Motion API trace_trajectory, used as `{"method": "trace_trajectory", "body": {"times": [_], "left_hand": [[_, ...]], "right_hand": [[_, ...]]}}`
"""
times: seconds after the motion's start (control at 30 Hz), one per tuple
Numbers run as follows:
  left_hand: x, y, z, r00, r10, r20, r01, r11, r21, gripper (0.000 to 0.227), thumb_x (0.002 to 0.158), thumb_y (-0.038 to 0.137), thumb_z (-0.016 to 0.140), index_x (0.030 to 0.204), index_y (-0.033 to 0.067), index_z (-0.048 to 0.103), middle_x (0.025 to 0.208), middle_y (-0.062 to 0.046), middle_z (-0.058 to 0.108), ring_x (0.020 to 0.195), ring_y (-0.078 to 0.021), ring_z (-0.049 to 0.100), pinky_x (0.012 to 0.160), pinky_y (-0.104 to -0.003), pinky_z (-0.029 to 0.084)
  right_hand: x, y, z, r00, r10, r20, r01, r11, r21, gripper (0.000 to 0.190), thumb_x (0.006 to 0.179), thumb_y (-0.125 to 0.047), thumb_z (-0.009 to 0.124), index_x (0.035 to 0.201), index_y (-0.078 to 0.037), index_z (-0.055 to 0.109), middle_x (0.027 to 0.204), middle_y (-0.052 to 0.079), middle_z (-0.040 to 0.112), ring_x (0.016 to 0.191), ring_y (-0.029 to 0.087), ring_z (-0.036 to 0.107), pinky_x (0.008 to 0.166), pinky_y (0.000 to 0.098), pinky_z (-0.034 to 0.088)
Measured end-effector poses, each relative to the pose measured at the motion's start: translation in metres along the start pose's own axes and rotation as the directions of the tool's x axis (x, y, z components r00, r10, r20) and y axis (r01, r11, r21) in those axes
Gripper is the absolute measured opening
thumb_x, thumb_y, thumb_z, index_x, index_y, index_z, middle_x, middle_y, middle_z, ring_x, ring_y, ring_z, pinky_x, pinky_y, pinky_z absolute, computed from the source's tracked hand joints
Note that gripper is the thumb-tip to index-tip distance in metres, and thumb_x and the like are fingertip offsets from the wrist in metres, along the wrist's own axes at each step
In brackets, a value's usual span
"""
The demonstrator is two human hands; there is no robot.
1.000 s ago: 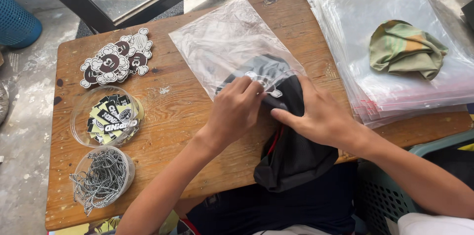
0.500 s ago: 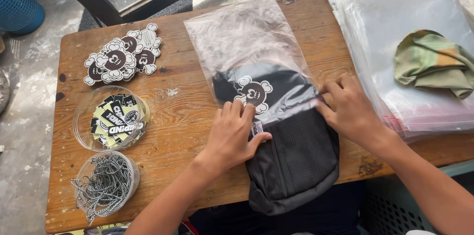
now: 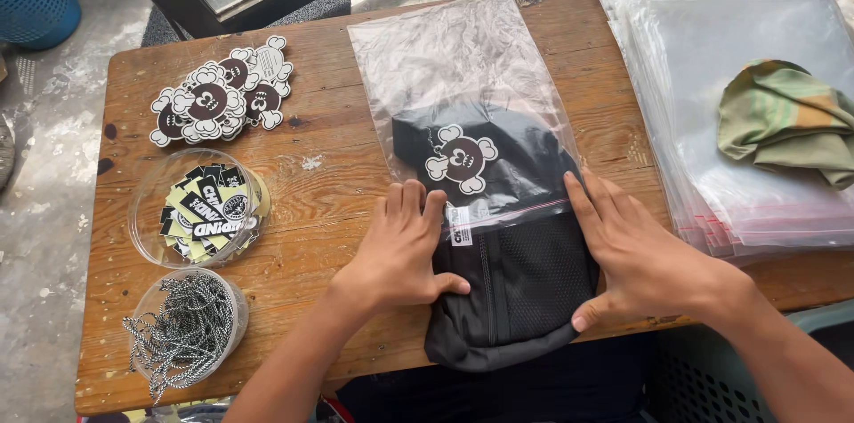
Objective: The person attaches a keychain to a black bag, then wipes a clear plastic bag with a cloth. They place the bag into the plastic bag, seal it, and place it in a basket. The person then retrieves another bag and wipes it with the cloth.
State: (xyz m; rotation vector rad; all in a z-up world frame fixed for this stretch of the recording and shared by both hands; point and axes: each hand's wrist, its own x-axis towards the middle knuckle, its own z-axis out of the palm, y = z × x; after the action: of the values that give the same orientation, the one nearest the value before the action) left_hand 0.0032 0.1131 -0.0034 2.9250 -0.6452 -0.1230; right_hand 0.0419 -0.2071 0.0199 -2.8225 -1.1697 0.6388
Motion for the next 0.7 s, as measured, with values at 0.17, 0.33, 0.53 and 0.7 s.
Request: {"method": "trace_trajectory", "body": {"times": [0.17,0.33,0.53,0.7], "left_hand": [[0.009,0.003,-0.012,0.998,-0.065,-0.024,0.061,0.989,-0.131,0.086,0.073,0.06,0.087,0.12,0.0057,0.041,0.107,-0.014,0.046,0.095,-0.0296,0.048,0.08,-0.045,0.047],[0.009,-0.001,-0.016,0.96,-0.115,-0.257,0.091,0.991,-0.102,0.064,0.08,0.048,0.084,0.115,0.0044,0.051,0.094,-0.011,0.055,0.079,-0.0309,0.059,0.063,-0.045,0.053],[-0.016,0.001,-0.05,0.948,0.089,0.305,0.029,0.932,-0.36,0.131,0.059,0.088,0.063,0.149,0.0029,0.022,0.133,-0.025,0.033,0.127,-0.0405,0.036,0.106,-0.063,0.034],[-0.012,0.007,-0.029,0.996,0.036,0.088,-0.023,0.989,-0.148,0.126,0.053,0.059,0.103,0.141,0.0002,0.036,0.122,-0.022,0.043,0.109,-0.0369,0.045,0.096,-0.047,0.043]], "right_hand": [[0.008,0.002,-0.001,0.984,0.021,-0.179,-0.039,0.994,-0.098,0.154,0.054,-0.081,0.091,0.156,0.005,0.015,0.14,0.026,0.035,0.127,0.038,0.037,0.104,0.0448,0.035],[0.009,-0.004,-0.009,0.947,0.045,-0.319,-0.113,0.974,-0.197,0.098,0.074,-0.066,0.072,0.144,-0.003,0.045,0.108,0.014,0.066,0.102,0.032,0.064,0.087,0.0429,0.052],[0.008,0.0,-0.008,0.982,0.013,-0.189,-0.036,0.992,-0.118,0.155,0.056,-0.092,0.083,0.158,0.003,0.014,0.147,0.027,0.036,0.13,0.041,0.042,0.107,0.047,0.036],[0.016,0.001,0.0,0.948,0.018,-0.318,-0.066,0.988,-0.14,0.116,0.062,-0.069,0.084,0.144,0.001,0.043,0.113,0.018,0.063,0.103,0.034,0.062,0.091,0.0434,0.05]]}}
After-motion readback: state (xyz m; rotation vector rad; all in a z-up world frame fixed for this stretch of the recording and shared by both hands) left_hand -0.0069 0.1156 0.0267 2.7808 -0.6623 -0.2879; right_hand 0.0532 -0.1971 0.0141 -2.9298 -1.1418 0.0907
